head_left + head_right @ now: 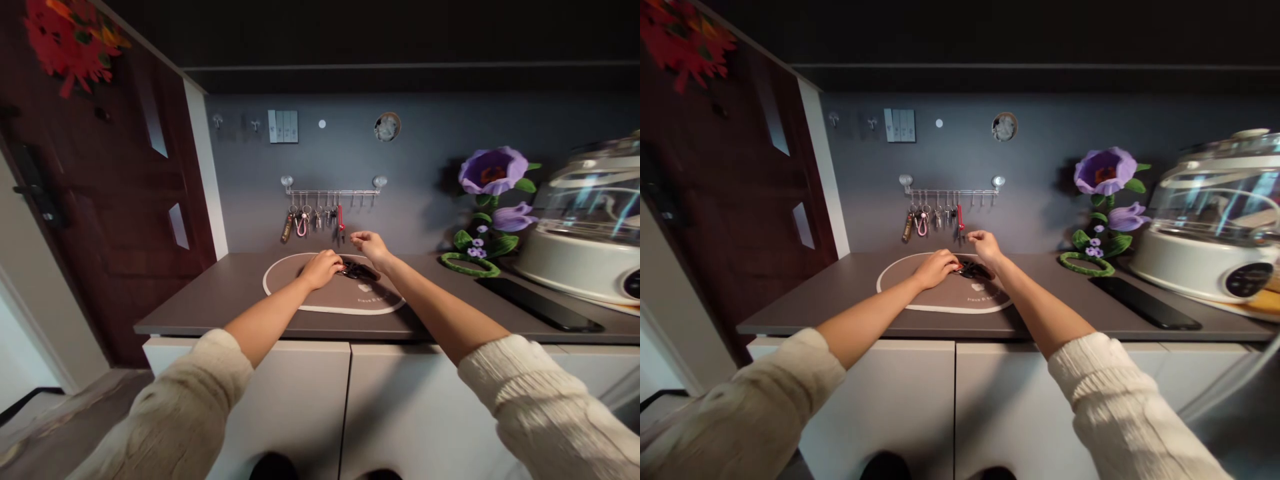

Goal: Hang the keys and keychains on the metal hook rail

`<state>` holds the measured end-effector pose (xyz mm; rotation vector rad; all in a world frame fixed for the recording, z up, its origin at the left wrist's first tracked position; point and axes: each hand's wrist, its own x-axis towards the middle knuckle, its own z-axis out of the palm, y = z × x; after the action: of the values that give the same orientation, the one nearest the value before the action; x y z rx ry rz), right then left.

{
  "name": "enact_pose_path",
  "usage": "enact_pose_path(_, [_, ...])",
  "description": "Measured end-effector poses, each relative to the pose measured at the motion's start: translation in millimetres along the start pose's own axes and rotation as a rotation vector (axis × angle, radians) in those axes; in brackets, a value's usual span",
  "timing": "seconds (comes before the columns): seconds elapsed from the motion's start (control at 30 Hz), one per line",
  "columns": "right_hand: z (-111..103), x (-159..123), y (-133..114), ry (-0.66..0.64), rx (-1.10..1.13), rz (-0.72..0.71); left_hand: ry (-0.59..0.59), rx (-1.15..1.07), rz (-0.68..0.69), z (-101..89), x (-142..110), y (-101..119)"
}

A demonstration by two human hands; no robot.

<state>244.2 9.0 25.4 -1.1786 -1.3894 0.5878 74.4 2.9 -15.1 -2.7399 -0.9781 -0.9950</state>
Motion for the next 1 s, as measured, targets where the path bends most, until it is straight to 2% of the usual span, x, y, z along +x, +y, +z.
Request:
enact_pose_path(0.17, [-5.5,-25.6,11.3,-0.012,-0.145,-0.057,-0.052,0.052,0.039,-0.6,-0.5,1.6])
enact_pose_path(0.37, [-8.9,-46.1,13.5,-0.064,-0.583,-0.167,-0.095,0.085,0.057,-0.9,0.8,2.1])
enact_pose_path(0.5, [-6.0,-47.5,10.4,-0.110,-0.767,-0.243,-0.124,0.110,0.059,-2.2,1.1,2.0])
enact_pose_path(0.73, [-1.1,-43.3,13.3,-0.137,-0.843,-0.293,-0.117,0.173,0.102,-1.8,1.2,1.3])
enact_pose_path(1.0, [1.1,-40.3,10.3,-0.143,-0.802,-0.305,-0.054,0.174,0.102,-4.2,2.0,6.5])
